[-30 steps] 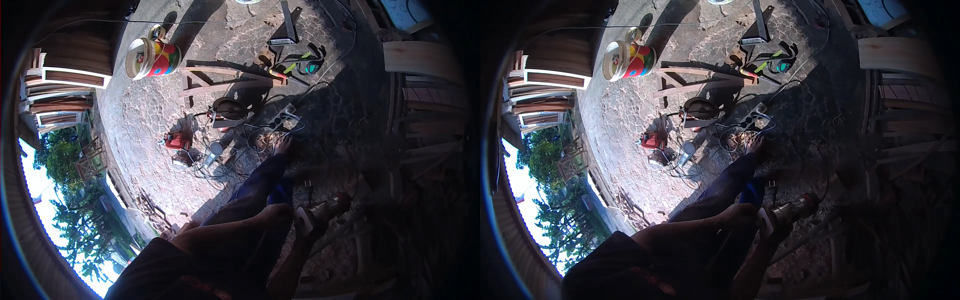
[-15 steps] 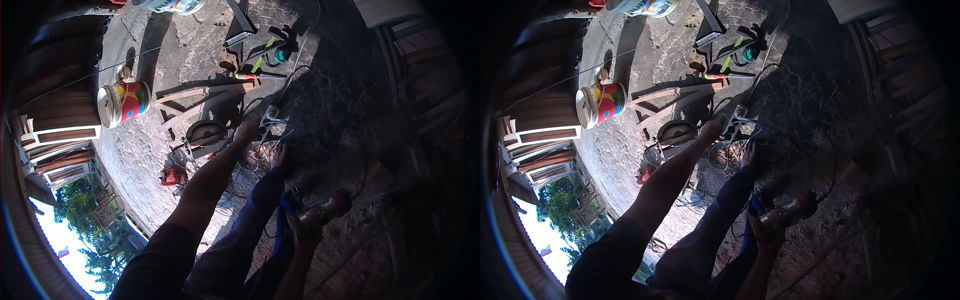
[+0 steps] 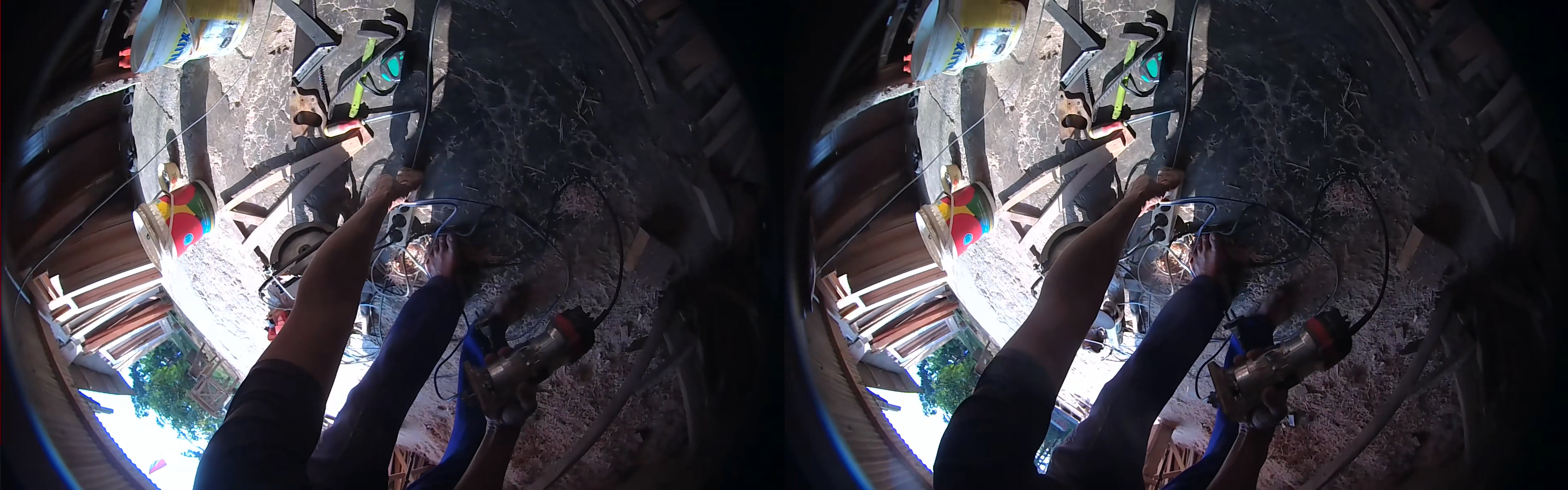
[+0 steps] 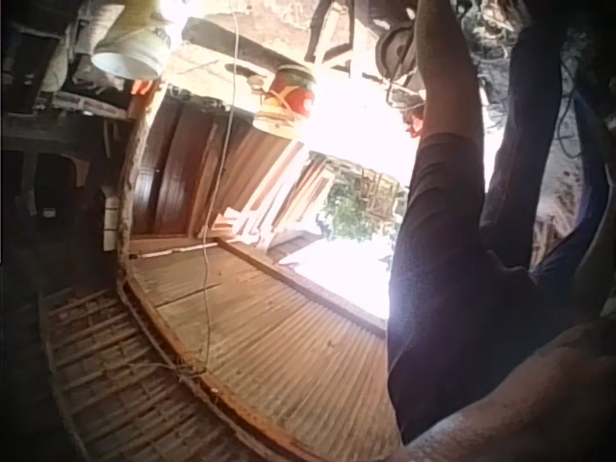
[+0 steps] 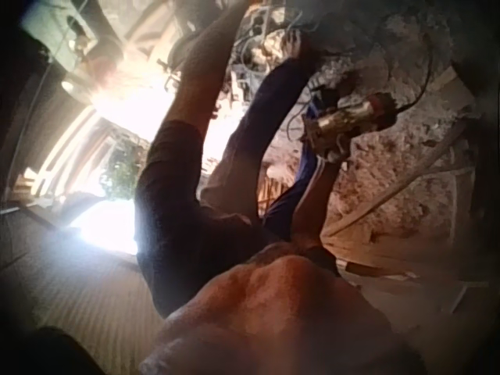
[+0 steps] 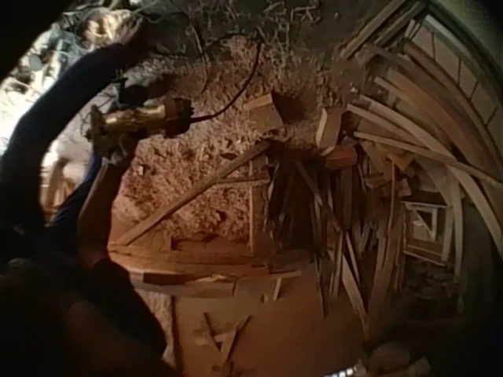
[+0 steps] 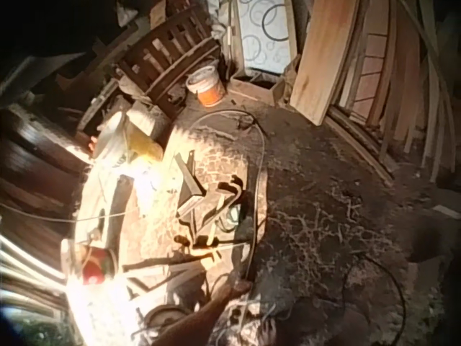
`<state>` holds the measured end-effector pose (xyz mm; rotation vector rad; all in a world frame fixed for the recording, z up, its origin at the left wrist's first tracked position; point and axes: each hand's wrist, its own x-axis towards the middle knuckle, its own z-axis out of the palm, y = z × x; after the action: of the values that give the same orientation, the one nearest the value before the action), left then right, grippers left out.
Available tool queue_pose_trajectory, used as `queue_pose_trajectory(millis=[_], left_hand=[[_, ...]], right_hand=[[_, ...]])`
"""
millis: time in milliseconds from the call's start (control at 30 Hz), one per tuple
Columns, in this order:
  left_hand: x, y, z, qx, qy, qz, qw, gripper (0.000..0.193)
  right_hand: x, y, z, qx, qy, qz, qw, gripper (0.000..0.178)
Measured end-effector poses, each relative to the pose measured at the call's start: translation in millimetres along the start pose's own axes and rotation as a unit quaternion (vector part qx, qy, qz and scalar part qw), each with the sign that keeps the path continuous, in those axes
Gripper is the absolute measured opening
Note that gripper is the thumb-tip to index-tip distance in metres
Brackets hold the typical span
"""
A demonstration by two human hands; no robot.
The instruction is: The person uses a router to shape the inner edge of a wooden door frame, marks points with a pencil, and works on a small metal component on the ground with tools.
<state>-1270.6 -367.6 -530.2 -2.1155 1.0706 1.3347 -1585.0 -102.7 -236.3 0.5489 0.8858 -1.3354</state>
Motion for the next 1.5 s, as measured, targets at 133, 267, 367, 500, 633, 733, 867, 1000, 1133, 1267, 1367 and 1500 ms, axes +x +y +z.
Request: queue_pose_trajectory(millis=[133, 267, 367, 500, 633, 733, 867, 1000, 1133, 1267, 1367, 1500], left_hand=[[3.1, -6.0, -2.4, -0.044, 0.019, 0.005, 0.999, 0.030], [-8.0, -2.7, -0.8, -0.070, 0.016, -0.019, 0.997, 0.045], [-6.1, -15.2, -17.4, -0.078, 0.007, -0.028, 0.997, 0.045], [-28.6, -17.6, -34.9, -0.248, -0.058, -0.012, 0.967, 0.035], [-47.1, -0.7, -42.2, -0.225, -0.017, -0.038, 0.973, 0.033], [-34.6, -11.6, -39.4, -0.230, -0.012, -0.053, 0.972, 0.041], [-29.6, -21.0, -35.5, -0.279, -0.056, 0.001, 0.959, 0.034], [-20.2, -33.0, -42.0, -0.265, -0.075, -0.050, 0.960, 0.034], [-21.8, -48.5, -47.9, -0.337, -0.096, -0.010, 0.936, 0.027], [-27.2, -52.7, -42.9, -0.372, -0.064, 0.007, 0.926, 0.025], [-23.2, -45.1, -40.4, -0.303, -0.043, -0.024, 0.952, 0.028], [-15.8, -15.6, -35.6, -0.207, -0.030, -0.052, 0.977, 0.040]], right_hand=[[0.9, 0.0, 4.3, -0.006, 0.015, 0.015, 1.000, 0.075], [3.1, -0.3, -1.1, -0.028, 0.030, 0.020, 0.999, 0.076], [11.3, 0.2, 13.6, -0.026, 0.001, 0.025, 0.999, 0.076], [13.8, -1.8, 5.0, -0.033, -0.022, 0.039, 0.998, 0.071], [14.8, -1.1, 6.3, -0.033, -0.016, 0.051, 0.998, 0.071], [18.3, 0.4, 10.4, -0.040, -0.015, 0.051, 0.998, 0.072], [19.0, -0.3, 6.8, -0.052, -0.005, 0.040, 0.998, 0.073], [21.0, -2.5, 6.1, -0.060, -0.002, 0.043, 0.997, 0.073], [22.0, -4.0, 6.4, -0.065, -0.003, 0.046, 0.997, 0.072], [22.2, -5.0, 6.5, -0.070, 0.002, 0.051, 0.996, 0.072], [21.8, -3.5, 8.3, -0.078, 0.005, 0.061, 0.995, 0.072], [25.3, -6.3, 7.8, -0.094, -0.001, 0.058, 0.994, 0.071]])
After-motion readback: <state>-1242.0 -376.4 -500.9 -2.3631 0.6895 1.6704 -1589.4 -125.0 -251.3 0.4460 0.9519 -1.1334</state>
